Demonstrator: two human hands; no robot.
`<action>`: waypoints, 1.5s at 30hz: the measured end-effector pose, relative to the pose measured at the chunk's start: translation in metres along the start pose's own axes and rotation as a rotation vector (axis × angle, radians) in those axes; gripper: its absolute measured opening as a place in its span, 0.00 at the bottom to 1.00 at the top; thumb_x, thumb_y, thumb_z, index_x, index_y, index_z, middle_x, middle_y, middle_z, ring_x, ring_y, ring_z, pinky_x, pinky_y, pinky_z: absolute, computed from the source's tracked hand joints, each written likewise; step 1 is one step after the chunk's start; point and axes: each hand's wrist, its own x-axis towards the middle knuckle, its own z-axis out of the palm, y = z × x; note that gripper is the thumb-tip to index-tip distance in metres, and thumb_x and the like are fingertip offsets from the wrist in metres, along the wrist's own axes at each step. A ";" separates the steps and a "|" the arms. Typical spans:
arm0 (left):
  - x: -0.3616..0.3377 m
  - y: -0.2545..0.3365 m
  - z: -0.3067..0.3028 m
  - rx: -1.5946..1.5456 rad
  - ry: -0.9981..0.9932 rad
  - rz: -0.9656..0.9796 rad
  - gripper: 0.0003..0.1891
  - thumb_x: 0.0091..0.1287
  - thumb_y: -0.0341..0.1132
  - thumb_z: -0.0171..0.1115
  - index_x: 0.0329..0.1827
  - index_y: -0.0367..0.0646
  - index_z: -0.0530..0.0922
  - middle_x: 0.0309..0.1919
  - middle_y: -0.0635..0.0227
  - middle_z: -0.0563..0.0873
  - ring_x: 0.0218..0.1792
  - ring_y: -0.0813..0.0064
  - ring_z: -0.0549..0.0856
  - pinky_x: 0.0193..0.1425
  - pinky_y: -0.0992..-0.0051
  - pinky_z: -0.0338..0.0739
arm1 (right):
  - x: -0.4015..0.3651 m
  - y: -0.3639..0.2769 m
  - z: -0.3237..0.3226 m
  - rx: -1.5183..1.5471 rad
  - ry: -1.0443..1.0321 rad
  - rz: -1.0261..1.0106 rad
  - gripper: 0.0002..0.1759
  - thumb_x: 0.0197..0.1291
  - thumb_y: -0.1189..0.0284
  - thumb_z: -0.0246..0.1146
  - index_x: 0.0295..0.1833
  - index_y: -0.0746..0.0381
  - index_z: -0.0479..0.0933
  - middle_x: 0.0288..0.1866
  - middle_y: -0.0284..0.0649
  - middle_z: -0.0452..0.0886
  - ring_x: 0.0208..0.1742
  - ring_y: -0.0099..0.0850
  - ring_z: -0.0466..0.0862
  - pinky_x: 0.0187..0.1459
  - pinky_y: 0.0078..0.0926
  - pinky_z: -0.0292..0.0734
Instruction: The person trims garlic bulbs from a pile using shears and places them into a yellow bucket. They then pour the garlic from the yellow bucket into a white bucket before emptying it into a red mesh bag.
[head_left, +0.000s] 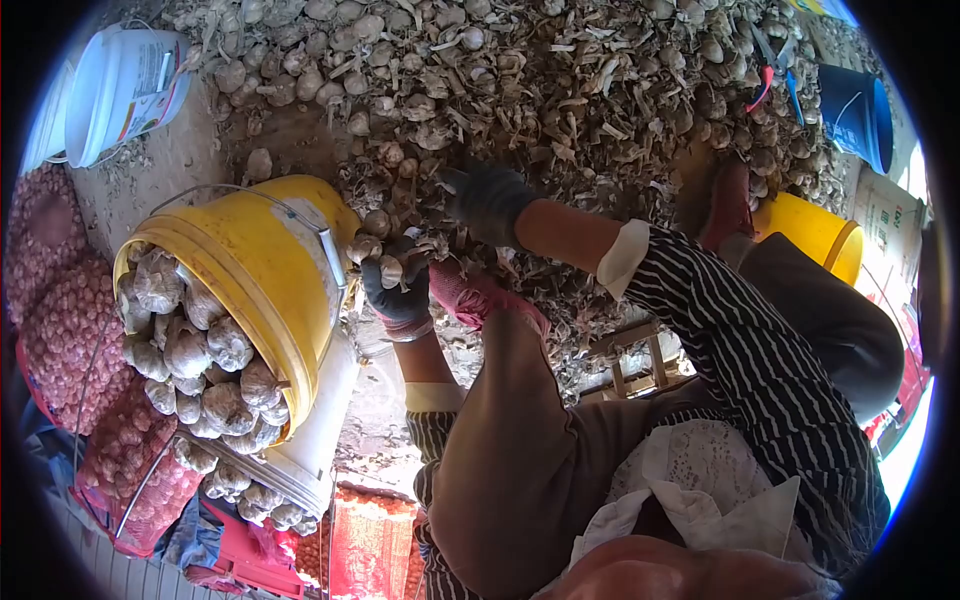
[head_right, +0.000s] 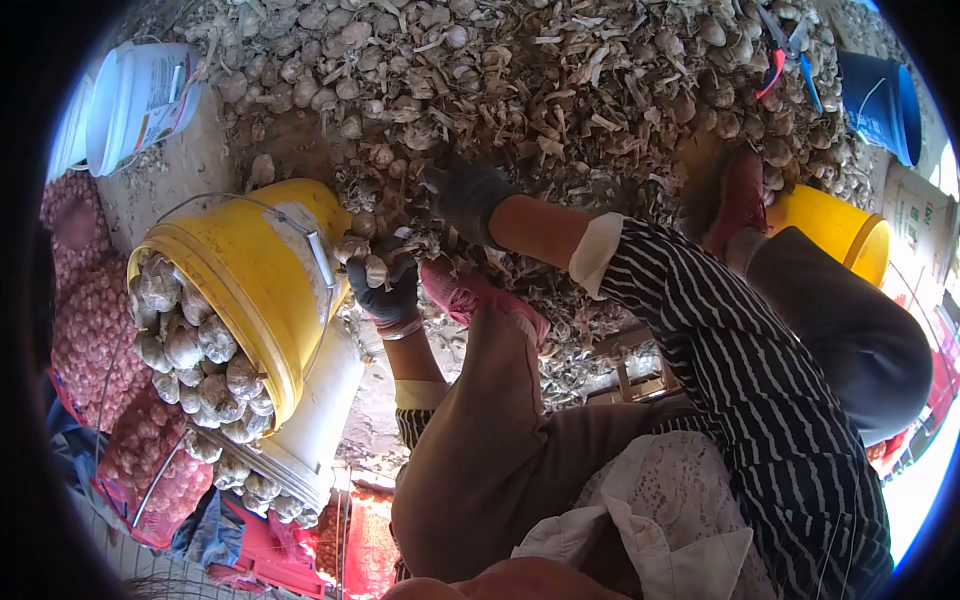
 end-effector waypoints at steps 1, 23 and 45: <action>0.001 0.000 -0.007 -0.113 -0.124 -0.051 0.17 0.69 0.42 0.56 0.57 0.46 0.72 0.53 0.65 0.80 0.41 0.78 0.77 0.29 0.83 0.71 | 0.006 -0.006 -0.008 0.014 -0.128 -0.069 0.25 0.55 0.65 0.63 0.61 0.43 0.76 0.72 0.44 0.60 0.59 0.46 0.77 0.51 0.41 0.81; -0.038 -0.029 0.416 0.543 -0.445 -0.322 0.14 0.70 0.39 0.58 0.55 0.47 0.76 0.43 0.72 0.82 0.45 0.77 0.79 0.32 0.79 0.71 | -0.274 0.046 -0.310 0.909 0.636 -0.272 0.20 0.55 0.72 0.72 0.54 0.58 0.79 0.49 0.33 0.83 0.50 0.23 0.81 0.56 0.23 0.77; -0.045 -0.181 0.474 1.283 -0.939 -0.419 0.20 0.74 0.35 0.52 0.66 0.38 0.70 0.59 0.66 0.79 0.55 0.77 0.80 0.60 0.80 0.74 | -0.562 0.231 -0.110 0.716 0.729 0.424 0.16 0.64 0.72 0.61 0.57 0.63 0.76 0.50 0.40 0.83 0.50 0.30 0.82 0.54 0.23 0.76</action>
